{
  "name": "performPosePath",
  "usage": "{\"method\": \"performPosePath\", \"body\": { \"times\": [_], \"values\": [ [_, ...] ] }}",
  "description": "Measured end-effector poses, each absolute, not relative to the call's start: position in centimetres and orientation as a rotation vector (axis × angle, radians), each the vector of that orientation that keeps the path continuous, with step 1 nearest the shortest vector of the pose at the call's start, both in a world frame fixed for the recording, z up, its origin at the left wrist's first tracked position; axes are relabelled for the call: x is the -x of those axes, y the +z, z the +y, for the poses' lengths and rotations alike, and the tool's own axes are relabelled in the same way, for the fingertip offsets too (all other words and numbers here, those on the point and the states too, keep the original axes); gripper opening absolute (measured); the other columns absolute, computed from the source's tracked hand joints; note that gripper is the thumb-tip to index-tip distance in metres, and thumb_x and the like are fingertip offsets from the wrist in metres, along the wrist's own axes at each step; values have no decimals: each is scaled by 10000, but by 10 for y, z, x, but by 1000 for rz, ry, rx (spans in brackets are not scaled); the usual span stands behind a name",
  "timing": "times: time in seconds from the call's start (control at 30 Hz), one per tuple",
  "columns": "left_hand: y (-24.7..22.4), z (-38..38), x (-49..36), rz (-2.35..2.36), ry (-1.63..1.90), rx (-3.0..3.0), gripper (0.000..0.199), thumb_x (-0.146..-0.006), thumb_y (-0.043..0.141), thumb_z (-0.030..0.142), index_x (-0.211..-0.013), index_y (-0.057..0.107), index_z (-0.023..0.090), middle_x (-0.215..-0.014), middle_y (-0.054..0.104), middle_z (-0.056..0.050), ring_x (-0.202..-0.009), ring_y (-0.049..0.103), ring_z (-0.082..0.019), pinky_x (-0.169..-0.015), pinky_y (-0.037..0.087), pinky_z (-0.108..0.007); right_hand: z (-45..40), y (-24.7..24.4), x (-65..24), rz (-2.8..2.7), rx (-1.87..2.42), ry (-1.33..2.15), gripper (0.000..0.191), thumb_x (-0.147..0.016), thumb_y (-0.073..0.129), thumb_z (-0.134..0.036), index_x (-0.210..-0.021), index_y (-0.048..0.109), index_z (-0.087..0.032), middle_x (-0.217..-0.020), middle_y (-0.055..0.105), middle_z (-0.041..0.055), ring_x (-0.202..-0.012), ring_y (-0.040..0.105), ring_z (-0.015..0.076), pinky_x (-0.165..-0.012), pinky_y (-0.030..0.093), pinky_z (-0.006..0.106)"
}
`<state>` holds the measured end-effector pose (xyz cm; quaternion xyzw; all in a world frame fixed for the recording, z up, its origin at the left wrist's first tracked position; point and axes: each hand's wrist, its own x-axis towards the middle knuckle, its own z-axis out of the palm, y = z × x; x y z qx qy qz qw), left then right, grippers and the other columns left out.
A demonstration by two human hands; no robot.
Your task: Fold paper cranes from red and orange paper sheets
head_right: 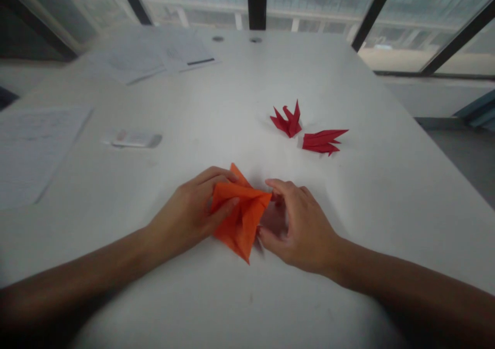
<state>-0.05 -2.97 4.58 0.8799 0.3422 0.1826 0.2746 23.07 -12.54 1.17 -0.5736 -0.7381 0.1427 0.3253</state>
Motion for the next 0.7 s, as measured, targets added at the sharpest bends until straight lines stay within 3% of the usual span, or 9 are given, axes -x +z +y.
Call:
{"method": "performPosePath", "body": {
  "times": [0.13, 0.23, 0.33, 0.4, 0.47, 0.57, 0.7],
  "values": [
    [46, -31, -2, 1028, 555, -2201, 160, -904, 591, 192, -1060, 623, 206, -1087, 685, -44, -976, 677, -215, -881, 573, -379, -126, 15, -233, -1975, 1446, 387, 597, -900, 639, -450, -1404, 440, -200, -1168, 671, 136, -1000, 672, 297, -869, 544, 462],
    [43, -33, -3, 1131, 555, -2014, 347, -861, 658, 216, -1190, 546, 230, -1034, 708, -20, -849, 695, -197, -767, 576, -339, -127, 18, -232, -1951, 1403, 464, 559, -919, 604, -520, -1371, 464, -221, -1179, 677, 126, -1009, 674, 296, -864, 544, 460],
    [41, -33, -4, 1137, 568, -1874, 520, -839, 684, 207, -1303, 459, 267, -1095, 704, -7, -743, 695, -153, -688, 564, -294, -127, 19, -228, -1897, 1470, 506, 533, -887, 659, -458, -1343, 478, -249, -1190, 680, 107, -1016, 674, 289, -871, 545, 461],
    [41, -32, -5, 1133, 576, -1839, 514, -854, 675, 223, -1316, 454, 274, -1161, 684, -15, -720, 690, -133, -648, 552, -271, -127, 18, -223, -1871, 1554, 486, 539, -859, 688, -365, -1342, 476, -255, -1210, 679, 104, -1037, 670, 291, -891, 541, 474],
    [43, -31, -5, 1112, 567, -1832, 391, -894, 645, 267, -1258, 501, 257, -1143, 680, -12, -718, 683, -128, -614, 536, -255, -126, 18, -220, -1892, 1595, 459, 523, -836, 689, -282, -1317, 489, -250, -1186, 688, 97, -1020, 668, 285, -906, 533, 491],
    [45, -28, -5, 1080, 522, -1836, 152, -954, 583, 340, -1042, 578, 216, -925, 688, 12, -705, 667, -139, -574, 498, -243, -127, 18, -217, -1987, 1558, 416, 474, -814, 671, -210, -1261, 514, -215, -1111, 686, 98, -973, 648, 274, -901, 532, 500],
    [47, -25, -4, 1146, 488, -1916, 245, -906, 662, 428, -919, 606, 190, -828, 676, 6, -692, 630, -154, -594, 479, -265, -131, 17, -216, -2064, 1471, 383, 521, -828, 653, -182, -1324, 494, -172, -1170, 639, 136, -1052, 605, 285, -924, 542, 483]
  ]
}}
